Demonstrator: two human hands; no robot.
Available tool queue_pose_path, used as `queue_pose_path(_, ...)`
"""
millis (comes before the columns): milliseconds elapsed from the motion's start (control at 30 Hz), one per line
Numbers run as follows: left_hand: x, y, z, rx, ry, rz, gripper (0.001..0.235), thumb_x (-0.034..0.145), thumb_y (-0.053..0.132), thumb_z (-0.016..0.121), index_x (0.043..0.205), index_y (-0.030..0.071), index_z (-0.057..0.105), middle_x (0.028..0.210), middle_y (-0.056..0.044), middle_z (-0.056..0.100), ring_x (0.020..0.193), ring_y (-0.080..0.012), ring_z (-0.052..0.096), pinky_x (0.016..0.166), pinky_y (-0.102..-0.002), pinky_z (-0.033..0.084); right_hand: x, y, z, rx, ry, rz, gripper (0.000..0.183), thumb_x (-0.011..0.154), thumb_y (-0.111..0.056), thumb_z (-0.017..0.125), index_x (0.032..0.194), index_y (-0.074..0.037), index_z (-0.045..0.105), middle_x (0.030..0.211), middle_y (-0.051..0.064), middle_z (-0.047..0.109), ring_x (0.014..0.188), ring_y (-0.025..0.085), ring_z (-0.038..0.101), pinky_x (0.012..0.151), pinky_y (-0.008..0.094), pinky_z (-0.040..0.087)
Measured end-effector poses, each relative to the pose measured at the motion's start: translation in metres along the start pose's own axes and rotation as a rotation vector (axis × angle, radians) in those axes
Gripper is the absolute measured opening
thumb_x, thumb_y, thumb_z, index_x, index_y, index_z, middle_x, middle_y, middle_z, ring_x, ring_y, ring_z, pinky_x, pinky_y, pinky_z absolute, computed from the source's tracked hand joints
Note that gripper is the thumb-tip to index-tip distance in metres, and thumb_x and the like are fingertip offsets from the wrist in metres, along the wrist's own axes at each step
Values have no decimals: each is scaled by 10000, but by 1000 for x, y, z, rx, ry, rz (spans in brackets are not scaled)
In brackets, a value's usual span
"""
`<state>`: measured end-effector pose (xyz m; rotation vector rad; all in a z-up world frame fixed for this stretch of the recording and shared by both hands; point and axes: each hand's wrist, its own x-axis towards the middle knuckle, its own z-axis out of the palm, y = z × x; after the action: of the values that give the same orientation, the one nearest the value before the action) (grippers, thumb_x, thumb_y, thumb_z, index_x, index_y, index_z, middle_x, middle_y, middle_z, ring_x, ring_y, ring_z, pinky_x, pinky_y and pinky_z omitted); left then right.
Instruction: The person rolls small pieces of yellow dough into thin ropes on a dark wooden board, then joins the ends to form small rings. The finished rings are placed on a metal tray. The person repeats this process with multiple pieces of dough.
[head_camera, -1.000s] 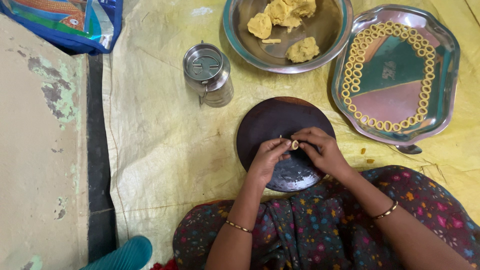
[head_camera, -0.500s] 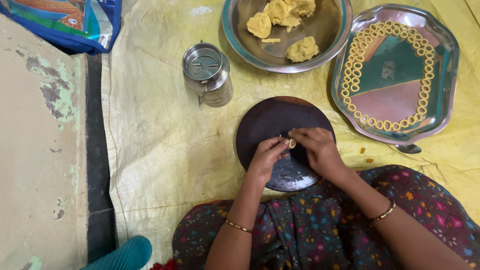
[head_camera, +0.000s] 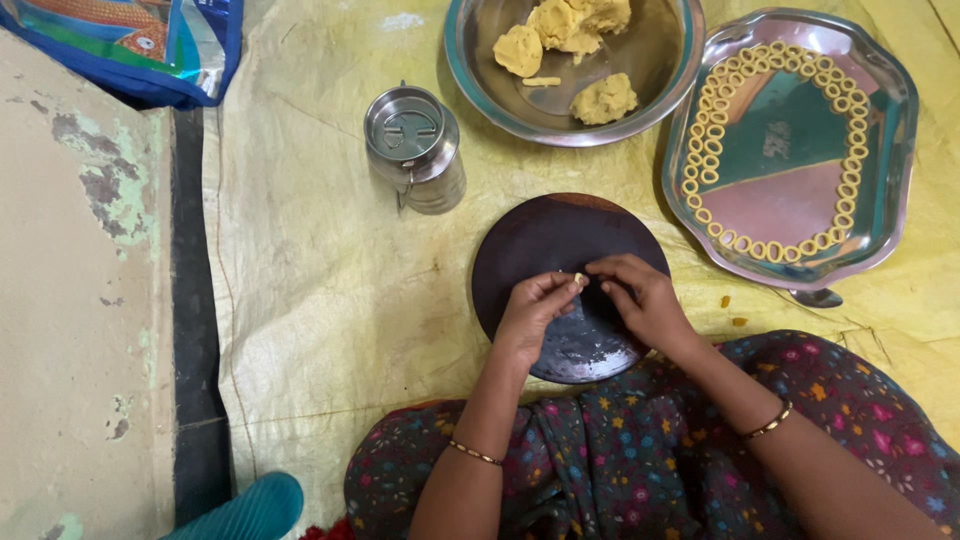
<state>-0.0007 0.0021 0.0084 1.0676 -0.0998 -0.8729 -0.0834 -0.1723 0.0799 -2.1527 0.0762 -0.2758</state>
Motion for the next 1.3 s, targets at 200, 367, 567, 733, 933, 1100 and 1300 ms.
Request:
queue_pose_path(200,2,-2,-2,0,7,39,178,927,87,741,1095,34,762,1012,-2,753,864,-50,624,785,-225,495,0,0,-1,20,-8,64,266,905,13,664,1164,-24,714,1128,113,703,1031,235,696,896,323,529)
queue_pose_path(367,4,-6,-5,-19,1,61,181,913,42,750,1091,11,763,1005,-14,752,843,-48,616,779,-213,493,0,3,-1,21,-6,46,247,911,-5,669,1152,-29,720,1122,111,706,1038,232,696,900,321,530)
queue_pose_path(567,6,-11,-7,-26,37,86,206,908,40,763,1112,15,755,1008,-16,741,884,-55,638,819,-209,510,0,4,0,27,-1,74,236,918,-20,667,1147,-30,725,1117,110,708,1020,226,697,890,320,530)
queue_pose_path(733,12,-10,-14,-93,256,-42,217,899,132,749,1103,57,755,1018,-1,777,902,-60,683,765,-220,512,0,5,1,10,-6,70,217,921,-28,672,1131,-25,726,1078,110,717,991,227,702,875,321,530)
queue_pose_path(933,10,-3,-16,-99,309,-31,199,929,171,745,1097,65,759,1025,10,784,924,-58,697,779,-213,508,0,7,3,20,-17,41,207,927,-24,665,1126,-19,722,1052,112,722,986,221,707,870,316,530)
queue_pose_path(1100,5,3,-10,-6,296,-25,190,926,178,765,1089,81,781,1000,17,772,885,-48,667,777,-228,509,0,6,4,31,-31,74,208,925,-26,664,1125,-21,724,1037,107,726,963,216,717,853,312,540)
queue_pose_path(1300,6,1,-10,-1,269,-30,185,920,200,754,1076,107,788,1003,42,774,900,-35,657,780,-224,501,0,8,5,24,-30,60,214,919,-25,667,1125,-19,724,1056,114,731,983,217,718,864,311,543)
